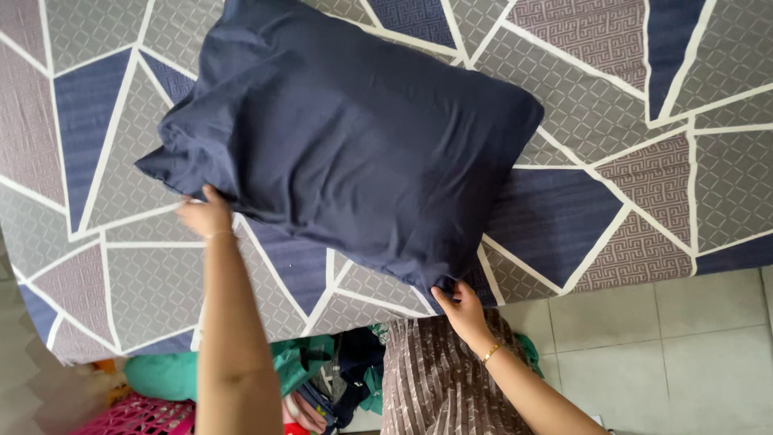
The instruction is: The person removes old pillowcases from two pillows and a bolster, then puts fresh cases on them before placing them on a bed.
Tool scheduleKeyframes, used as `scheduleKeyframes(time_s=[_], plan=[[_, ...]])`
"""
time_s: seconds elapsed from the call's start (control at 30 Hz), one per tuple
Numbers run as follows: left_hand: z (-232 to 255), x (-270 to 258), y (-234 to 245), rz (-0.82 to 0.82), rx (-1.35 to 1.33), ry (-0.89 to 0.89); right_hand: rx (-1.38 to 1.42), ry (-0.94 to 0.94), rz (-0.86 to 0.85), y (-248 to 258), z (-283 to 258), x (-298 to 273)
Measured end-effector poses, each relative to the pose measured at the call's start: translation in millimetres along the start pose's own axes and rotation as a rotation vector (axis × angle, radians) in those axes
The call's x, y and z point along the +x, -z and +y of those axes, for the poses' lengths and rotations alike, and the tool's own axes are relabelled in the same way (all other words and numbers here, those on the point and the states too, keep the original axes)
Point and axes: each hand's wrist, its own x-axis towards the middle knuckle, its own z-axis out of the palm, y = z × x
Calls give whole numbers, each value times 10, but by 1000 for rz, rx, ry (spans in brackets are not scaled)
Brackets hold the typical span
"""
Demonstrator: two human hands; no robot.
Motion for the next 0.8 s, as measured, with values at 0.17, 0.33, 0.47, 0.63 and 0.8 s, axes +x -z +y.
scheduleKeyframes(time_s=[0.17, 0.33, 0.47, 0.63, 0.8], plan=[[-7, -868, -247, -109, -421, 578, -396, -127, -179, 62, -86, -6], [-232, -795, 69, -46, -317, 671, -663, -187, -291, 262, -142, 14], [-47, -643, 212, -172, -341, 763, -320, 37, -269, 346, -153, 346], [15, -66, 191, -205, -576, 759, -339, 143, 163, 664, -680, 1051], [-72, 280, -102, -23, -617, 592, -533, 510, 296, 558, -1596, 1700]])
